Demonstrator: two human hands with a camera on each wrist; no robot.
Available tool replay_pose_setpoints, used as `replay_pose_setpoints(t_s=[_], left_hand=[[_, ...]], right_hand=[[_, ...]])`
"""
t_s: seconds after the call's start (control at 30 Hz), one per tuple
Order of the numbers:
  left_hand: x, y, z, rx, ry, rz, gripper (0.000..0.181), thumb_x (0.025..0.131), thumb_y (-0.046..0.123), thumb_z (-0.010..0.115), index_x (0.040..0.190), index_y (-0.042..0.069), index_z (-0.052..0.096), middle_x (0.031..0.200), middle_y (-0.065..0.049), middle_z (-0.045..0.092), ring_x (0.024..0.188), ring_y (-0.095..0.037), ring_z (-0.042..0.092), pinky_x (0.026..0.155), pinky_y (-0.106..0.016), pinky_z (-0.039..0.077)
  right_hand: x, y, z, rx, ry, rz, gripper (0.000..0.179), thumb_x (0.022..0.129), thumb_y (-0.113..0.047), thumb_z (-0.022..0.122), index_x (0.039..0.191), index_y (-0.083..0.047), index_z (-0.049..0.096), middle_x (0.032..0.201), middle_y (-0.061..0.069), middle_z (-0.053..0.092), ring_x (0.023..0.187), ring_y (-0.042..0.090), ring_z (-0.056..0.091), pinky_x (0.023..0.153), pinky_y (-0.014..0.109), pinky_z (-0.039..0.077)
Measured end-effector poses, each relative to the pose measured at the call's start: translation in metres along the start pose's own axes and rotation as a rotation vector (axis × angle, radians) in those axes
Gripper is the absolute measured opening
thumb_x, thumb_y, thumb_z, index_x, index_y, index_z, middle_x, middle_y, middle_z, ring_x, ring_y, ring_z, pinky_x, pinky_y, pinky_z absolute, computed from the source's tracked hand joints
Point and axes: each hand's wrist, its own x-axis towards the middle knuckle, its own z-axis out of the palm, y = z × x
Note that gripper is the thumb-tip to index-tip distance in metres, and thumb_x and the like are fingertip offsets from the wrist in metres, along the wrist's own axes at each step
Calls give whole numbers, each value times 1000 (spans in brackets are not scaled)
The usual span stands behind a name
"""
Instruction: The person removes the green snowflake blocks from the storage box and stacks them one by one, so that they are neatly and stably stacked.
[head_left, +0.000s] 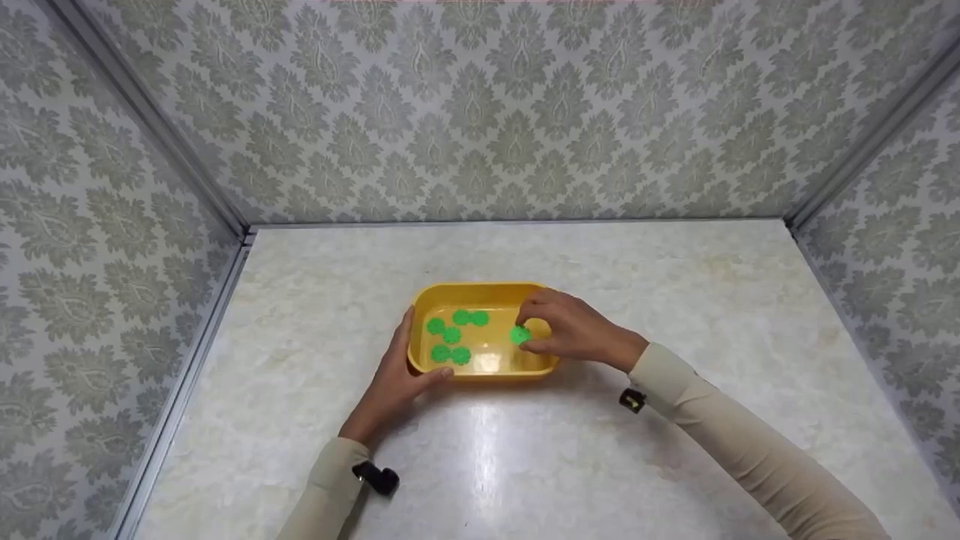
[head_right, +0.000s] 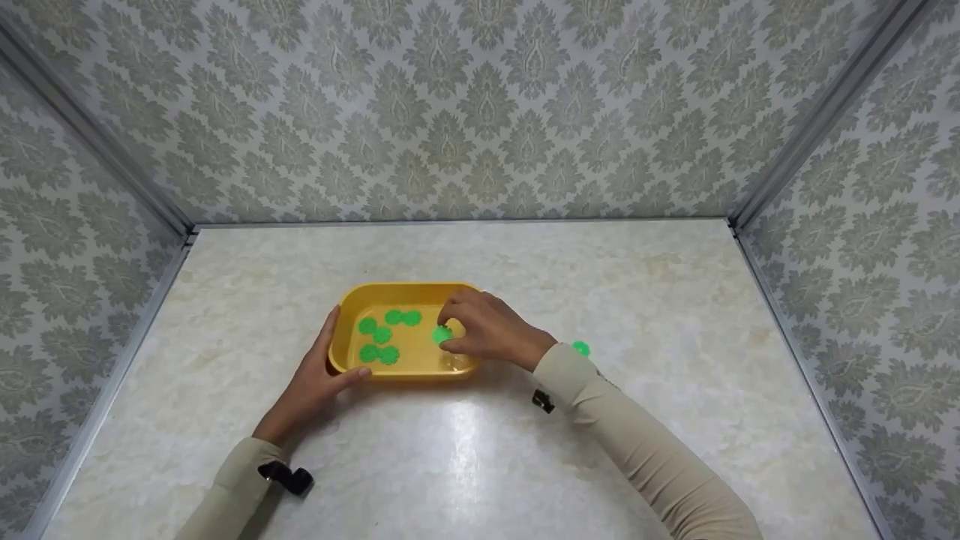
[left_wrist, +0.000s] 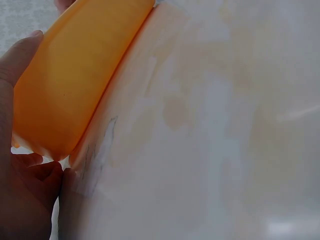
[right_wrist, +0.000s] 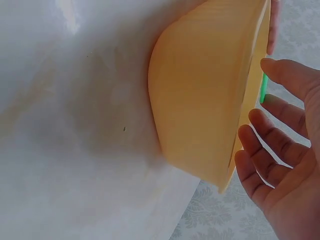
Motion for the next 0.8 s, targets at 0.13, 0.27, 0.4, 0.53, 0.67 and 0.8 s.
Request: replay_pose_setpoints(t_s=[0.13, 0.27, 0.4, 0.53, 0.67, 0.8], left_hand=[[0, 0, 0, 6, 3, -4, 128, 88, 49, 93, 179, 24, 6, 183, -6, 18, 167, -26, 20, 135, -52, 17], [0, 0, 0, 7, 2, -8, 128, 88, 50, 93, 179, 25, 6, 183, -4, 17, 168, -25, 19, 135, -53, 16], [0, -1, 0, 3, -1, 3, 128, 88, 49, 93, 179, 26, 6, 183, -5, 18, 167, -26, 20, 134, -53, 18], [0, -2, 0, -3, -4, 18, 129, 88, 48, 94, 179, 25, 5, 182, -6, 19, 166, -26, 22, 133, -52, 19], [0, -2, 0, -9, -6, 15, 129, 88, 47, 93, 179, 24, 6, 182, -7, 19, 167, -26, 21, 133, -52, 18], [0, -2, 0, -18, -5, 13, 129, 88, 47, 94, 179, 25, 6, 182, -6, 19, 166, -25, 22, 133, -51, 18]], right_hand=[[-5, 2, -4, 3, 15, 11, 26, 94, -21, 91, 115, -11, 80, 120, 7, 71, 114, 36, 66, 99, 49, 55], [-10, 6, -7, 8, 33, 14, 25, 95, -22, 90, 115, -11, 79, 120, 7, 71, 115, 35, 66, 99, 50, 56], [-17, 8, -11, 40, 47, 21, 24, 96, -22, 89, 116, -13, 79, 122, 5, 70, 116, 33, 66, 99, 50, 56], [-22, 9, -17, 64, 58, 49, 24, 95, -21, 89, 117, -14, 79, 123, 1, 70, 118, 28, 65, 102, 49, 55], [-27, 13, -23, 66, 62, 68, 25, 95, -21, 89, 118, -15, 79, 123, 0, 69, 119, 28, 65, 104, 48, 55], [-32, 19, -27, 80, 86, 79, 24, 96, -22, 89, 117, -16, 80, 122, -1, 70, 119, 31, 65, 103, 49, 56]])
